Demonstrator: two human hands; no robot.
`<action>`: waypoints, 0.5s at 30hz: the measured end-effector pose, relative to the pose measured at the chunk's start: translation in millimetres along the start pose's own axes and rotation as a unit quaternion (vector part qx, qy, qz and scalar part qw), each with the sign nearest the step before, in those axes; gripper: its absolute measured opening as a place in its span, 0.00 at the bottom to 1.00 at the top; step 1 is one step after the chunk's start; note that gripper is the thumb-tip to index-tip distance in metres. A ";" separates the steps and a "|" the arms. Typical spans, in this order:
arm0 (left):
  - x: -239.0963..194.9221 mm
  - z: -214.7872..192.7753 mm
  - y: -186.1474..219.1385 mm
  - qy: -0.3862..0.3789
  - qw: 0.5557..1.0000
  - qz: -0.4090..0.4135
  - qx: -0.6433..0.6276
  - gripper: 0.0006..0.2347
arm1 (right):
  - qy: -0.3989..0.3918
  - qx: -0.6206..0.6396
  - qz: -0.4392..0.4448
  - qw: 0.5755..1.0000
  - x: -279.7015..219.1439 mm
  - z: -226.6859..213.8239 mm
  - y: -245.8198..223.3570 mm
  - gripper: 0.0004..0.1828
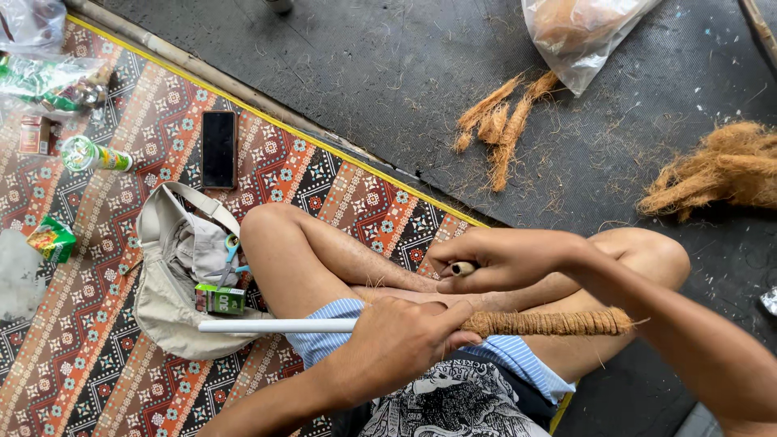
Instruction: The person sits on a mat and wraps brown fibrous material around a white cylindrical rod. They repeatedly pull strands from a nearby pile, wrap them tightly around the rod, and use a white stick to press and secure the layers.
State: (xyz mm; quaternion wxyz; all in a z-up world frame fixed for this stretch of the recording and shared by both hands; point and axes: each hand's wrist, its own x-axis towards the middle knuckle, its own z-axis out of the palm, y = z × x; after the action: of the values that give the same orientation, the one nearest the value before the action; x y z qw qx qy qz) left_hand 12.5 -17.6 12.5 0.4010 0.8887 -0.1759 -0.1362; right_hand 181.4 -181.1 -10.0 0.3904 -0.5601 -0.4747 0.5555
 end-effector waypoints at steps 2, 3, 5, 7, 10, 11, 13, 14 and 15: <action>1.8 0.8 -6.7 0.042 0.999 -0.011 -0.025 0.13 | 0.013 0.036 -0.043 0.998 3.7 6.9 24.7 0.13; 1.4 2.2 -10.8 0.062 0.997 -0.016 -0.038 0.13 | 0.043 0.117 -0.015 0.992 4.6 13.7 36.8 0.13; 2.9 6.0 -23.5 0.043 0.994 -0.097 -0.037 0.13 | 0.108 0.266 0.037 0.957 5.7 26.6 58.3 0.13; 3.6 12.9 -36.4 0.058 0.987 -0.135 -0.064 0.13 | 0.161 0.286 0.021 0.945 20.5 34.6 77.6 0.13; 14.0 22.4 -61.3 0.120 0.976 -0.112 -0.142 0.14 | 0.266 0.286 0.064 0.918 32.0 49.1 92.1 0.14; 19.2 27.2 -69.1 0.137 0.971 -0.104 -0.164 0.15 | 0.303 0.282 0.086 0.906 34.8 49.7 95.8 0.14; 20.1 42.4 -82.4 0.169 0.960 -0.088 -0.206 0.16 | 0.315 0.294 0.063 0.900 36.0 49.0 105.1 0.14; 19.3 46.3 -90.0 0.182 0.956 -0.072 -0.219 0.16 | 0.321 0.307 0.047 0.895 41.9 50.4 107.9 0.15; 18.6 47.9 -98.4 0.194 0.951 -0.056 -0.232 0.16 | 0.318 0.324 0.036 0.890 48.1 52.4 110.0 0.14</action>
State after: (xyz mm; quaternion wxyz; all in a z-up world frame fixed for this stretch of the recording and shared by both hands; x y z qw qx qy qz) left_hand 30.9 3.4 -94.9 0.6145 0.7886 -0.0077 -0.0207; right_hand 136.9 -166.2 -132.2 0.6597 -0.5662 -0.0982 0.4842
